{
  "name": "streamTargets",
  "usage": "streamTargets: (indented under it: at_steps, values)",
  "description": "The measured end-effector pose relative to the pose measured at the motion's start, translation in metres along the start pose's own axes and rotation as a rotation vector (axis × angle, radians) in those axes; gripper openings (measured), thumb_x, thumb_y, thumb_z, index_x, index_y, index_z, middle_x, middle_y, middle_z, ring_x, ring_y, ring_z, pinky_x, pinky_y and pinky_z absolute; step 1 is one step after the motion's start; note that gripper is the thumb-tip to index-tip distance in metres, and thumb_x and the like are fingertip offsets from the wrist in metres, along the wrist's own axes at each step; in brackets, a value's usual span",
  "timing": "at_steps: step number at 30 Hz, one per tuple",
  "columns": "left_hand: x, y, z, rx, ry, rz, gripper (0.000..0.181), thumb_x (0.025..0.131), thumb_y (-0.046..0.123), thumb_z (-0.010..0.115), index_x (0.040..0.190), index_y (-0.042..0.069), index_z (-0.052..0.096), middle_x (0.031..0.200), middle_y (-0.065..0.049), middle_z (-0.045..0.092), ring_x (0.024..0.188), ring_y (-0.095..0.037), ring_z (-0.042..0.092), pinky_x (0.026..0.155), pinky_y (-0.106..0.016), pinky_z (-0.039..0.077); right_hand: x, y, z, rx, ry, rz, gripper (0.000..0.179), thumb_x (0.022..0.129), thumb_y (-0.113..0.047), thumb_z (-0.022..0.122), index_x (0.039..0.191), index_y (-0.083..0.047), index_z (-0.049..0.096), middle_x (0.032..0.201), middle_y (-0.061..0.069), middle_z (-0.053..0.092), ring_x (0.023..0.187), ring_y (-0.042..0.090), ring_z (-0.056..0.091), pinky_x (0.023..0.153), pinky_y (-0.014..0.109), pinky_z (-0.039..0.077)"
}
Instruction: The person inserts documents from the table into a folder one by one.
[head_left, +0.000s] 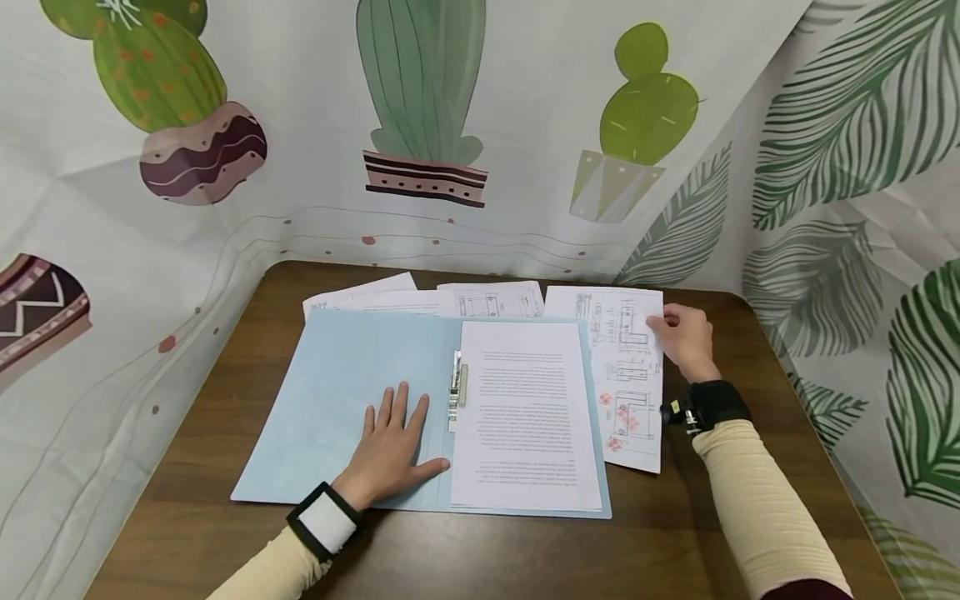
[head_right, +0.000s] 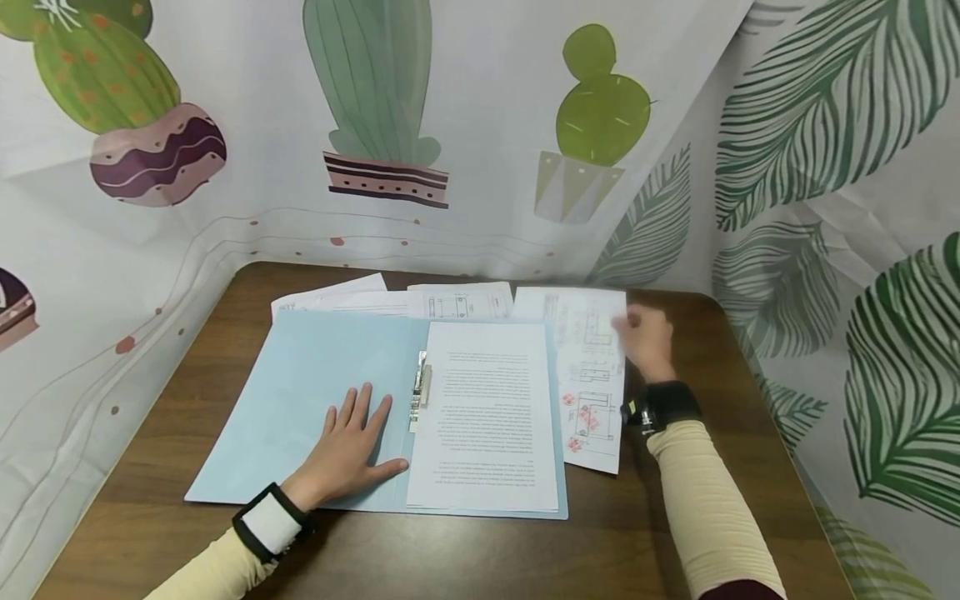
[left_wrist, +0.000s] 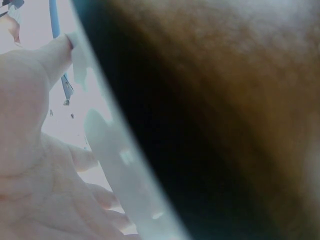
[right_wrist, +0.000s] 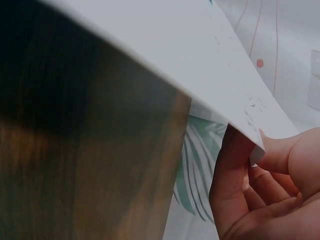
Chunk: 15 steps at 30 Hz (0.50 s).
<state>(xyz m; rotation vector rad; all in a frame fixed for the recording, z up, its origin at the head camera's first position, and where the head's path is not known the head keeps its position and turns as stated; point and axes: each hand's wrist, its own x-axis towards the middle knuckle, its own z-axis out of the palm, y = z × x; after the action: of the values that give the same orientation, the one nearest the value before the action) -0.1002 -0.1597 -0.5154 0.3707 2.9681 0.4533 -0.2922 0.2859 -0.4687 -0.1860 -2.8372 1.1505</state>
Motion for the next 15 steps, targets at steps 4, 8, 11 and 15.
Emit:
streamTargets:
  at_steps: [4,8,11,15]
  values:
    - [0.000,0.000,0.000,0.000,-0.001,-0.002,0.101,0.087,0.060,0.074,0.156,-0.003,0.037,0.163,-0.035,0.018,0.151,-0.055,0.012,0.112,-0.074,0.018,-0.001,0.001,-0.004,0.008,0.005,-0.003,0.035,0.105,-0.021,0.059,0.129,0.004,0.065,0.116,0.025,0.066,0.098,0.037,0.062,0.080,0.041,0.048]
    - [0.000,0.001,0.000,-0.001,0.005,-0.002,0.100,0.087,0.060,0.074,0.156,-0.003,0.038,0.163,-0.035,0.019,0.151,-0.055,0.013,0.112,-0.074,0.019,-0.001,0.003,-0.007,0.001,0.008,-0.002,0.035,0.106,-0.021,0.059,0.129,0.004,0.065,0.116,0.026,0.066,0.097,0.037,0.062,0.079,0.041,0.047]
    - [0.000,0.001,-0.001,-0.003,0.006,-0.004,0.100,0.086,0.060,0.075,0.156,-0.003,0.038,0.163,-0.035,0.019,0.151,-0.055,0.013,0.113,-0.074,0.019,0.000,0.004,-0.010,-0.007,0.009,-0.002,0.035,0.106,-0.021,0.058,0.130,0.004,0.065,0.116,0.025,0.066,0.097,0.036,0.062,0.079,0.040,0.046]
    - [0.000,0.002,-0.001,-0.003,0.004,-0.006,0.100,0.087,0.060,0.075,0.156,-0.003,0.038,0.163,-0.035,0.019,0.151,-0.054,0.012,0.113,-0.074,0.018,0.000,0.005,-0.014,-0.009,0.014,0.001,0.035,0.106,-0.022,0.057,0.129,0.004,0.065,0.116,0.025,0.066,0.096,0.035,0.061,0.078,0.039,0.046]
